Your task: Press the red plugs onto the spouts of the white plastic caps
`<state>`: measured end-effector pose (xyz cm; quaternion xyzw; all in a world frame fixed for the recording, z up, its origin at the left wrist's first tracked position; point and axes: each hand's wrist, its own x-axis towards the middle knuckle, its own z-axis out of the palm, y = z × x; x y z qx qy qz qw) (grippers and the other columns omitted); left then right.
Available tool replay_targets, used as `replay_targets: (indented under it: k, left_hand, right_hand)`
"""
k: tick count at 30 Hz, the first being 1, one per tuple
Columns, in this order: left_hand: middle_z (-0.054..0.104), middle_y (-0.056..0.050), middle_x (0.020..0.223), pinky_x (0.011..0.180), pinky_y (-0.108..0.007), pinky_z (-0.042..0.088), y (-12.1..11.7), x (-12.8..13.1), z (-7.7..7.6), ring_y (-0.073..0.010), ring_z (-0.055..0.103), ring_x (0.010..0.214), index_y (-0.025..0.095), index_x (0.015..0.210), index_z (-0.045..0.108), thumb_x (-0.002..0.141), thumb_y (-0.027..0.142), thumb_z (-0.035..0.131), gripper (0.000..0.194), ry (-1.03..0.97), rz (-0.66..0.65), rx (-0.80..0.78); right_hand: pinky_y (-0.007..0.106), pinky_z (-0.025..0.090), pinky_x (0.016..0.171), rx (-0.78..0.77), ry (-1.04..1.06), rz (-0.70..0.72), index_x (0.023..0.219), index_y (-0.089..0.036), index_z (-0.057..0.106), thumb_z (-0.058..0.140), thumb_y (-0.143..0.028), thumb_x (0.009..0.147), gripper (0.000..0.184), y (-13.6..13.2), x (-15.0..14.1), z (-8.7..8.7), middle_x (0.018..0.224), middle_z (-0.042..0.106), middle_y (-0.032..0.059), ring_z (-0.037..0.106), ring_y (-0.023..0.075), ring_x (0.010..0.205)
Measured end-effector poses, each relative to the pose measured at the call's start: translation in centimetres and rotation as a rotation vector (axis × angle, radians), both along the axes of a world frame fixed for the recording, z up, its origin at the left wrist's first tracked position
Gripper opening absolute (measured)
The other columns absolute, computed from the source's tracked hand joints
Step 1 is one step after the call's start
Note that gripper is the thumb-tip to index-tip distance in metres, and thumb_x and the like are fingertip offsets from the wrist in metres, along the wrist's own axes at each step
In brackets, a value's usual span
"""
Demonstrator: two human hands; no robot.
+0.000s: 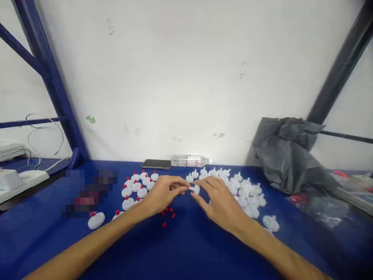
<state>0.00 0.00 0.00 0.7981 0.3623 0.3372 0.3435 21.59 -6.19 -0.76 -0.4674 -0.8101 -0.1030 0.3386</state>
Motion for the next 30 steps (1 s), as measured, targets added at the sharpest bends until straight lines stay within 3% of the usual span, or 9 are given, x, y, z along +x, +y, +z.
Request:
replay_targets:
  k: [4, 7, 10, 19, 24, 27, 30]
  left_hand:
    - [0.08, -0.005, 0.094, 0.077, -0.029, 0.054, 0.2, -0.1, -0.2, -0.02, 0.074, 0.081, 0.02, 0.109, 0.077, 0.091, 0.039, 0.065, 0.028, 0.043, 0.01, 0.06]
    - [0.079, -0.007, 0.101, 0.08, -0.031, 0.05, 0.3, -0.3, -0.3, -0.0218, 0.071, 0.089, 0.022, 0.105, 0.077, 0.098, 0.039, 0.055, 0.028, 0.249, 0.006, 0.304]
    - [0.075, -0.005, 0.091, 0.073, -0.029, 0.044, -0.1, -0.5, -0.2, -0.0188, 0.066, 0.081, 0.021, 0.096, 0.074, 0.103, 0.036, 0.045, 0.034, 0.355, -0.025, 0.437]
    - [0.063, 0.0, 0.076, 0.067, -0.025, 0.04, -2.5, -0.2, 2.3, -0.0116, 0.056, 0.069, 0.016, 0.078, 0.066, 0.104, 0.025, 0.045, 0.034, 0.212, -0.101, 0.369]
    - [0.064, 0.001, 0.071, 0.065, -0.024, 0.04, -2.7, -0.2, 2.6, -0.0108, 0.057, 0.065, 0.017, 0.072, 0.066, 0.101, 0.023, 0.048, 0.035, 0.226, -0.101, 0.342]
    - [0.067, 0.001, 0.073, 0.066, -0.024, 0.042, -2.6, -0.1, 2.9, -0.0113, 0.059, 0.065, 0.018, 0.077, 0.071, 0.1, 0.023, 0.05, 0.032, 0.208, -0.067, 0.363]
    - [0.076, 0.0, 0.086, 0.067, -0.025, 0.046, -2.1, -0.3, 3.5, -0.0135, 0.066, 0.074, 0.021, 0.094, 0.076, 0.1, 0.028, 0.052, 0.025, 0.156, 0.007, 0.337]
  right_hand:
    - [0.056, 0.052, 0.108, 0.031, 0.035, 0.032, 0.124, -0.023, 0.067, 0.061, -0.034, 0.097, 0.03, 0.2, 0.0, -0.4, 0.116, 0.077, 0.0067, 0.07, 0.0276, 0.109]
    - [0.054, 0.055, 0.106, 0.077, 0.048, 0.066, 0.128, -0.025, 0.067, 0.062, -0.032, 0.096, 0.033, 0.1, 0.0, -0.3, 0.114, 0.078, 0.0056, 0.072, 0.027, 0.107]
    - [0.049, 0.06, 0.1, 0.104, 0.07, 0.102, 0.129, -0.026, 0.067, 0.065, -0.029, 0.094, 0.035, -0.2, -0.1, 0.0, 0.113, 0.079, 0.0055, 0.073, 0.0257, 0.106]
    - [0.046, 0.06, 0.102, 0.159, 0.095, 0.163, 0.131, -0.026, 0.066, 0.061, -0.027, 0.096, 0.035, -0.7, -0.3, 0.4, 0.114, 0.079, 0.0043, 0.074, 0.0251, 0.11]
    - [0.044, 0.059, 0.105, 0.217, 0.058, 0.209, 0.134, -0.023, 0.063, 0.059, -0.025, 0.097, 0.037, -0.7, -0.3, 0.4, 0.115, 0.079, 0.0047, 0.074, 0.0235, 0.109]
    - [0.045, 0.059, 0.105, 0.224, 0.047, 0.187, 0.136, -0.025, 0.061, 0.06, -0.027, 0.097, 0.039, -0.4, -0.2, 0.5, 0.116, 0.079, 0.0049, 0.073, 0.0235, 0.11]
    - [0.05, 0.054, 0.11, 0.19, 0.009, 0.115, 0.144, -0.027, 0.053, 0.059, -0.034, 0.098, 0.047, -0.2, -0.2, 0.8, 0.12, 0.077, 0.0072, 0.073, 0.0254, 0.11]
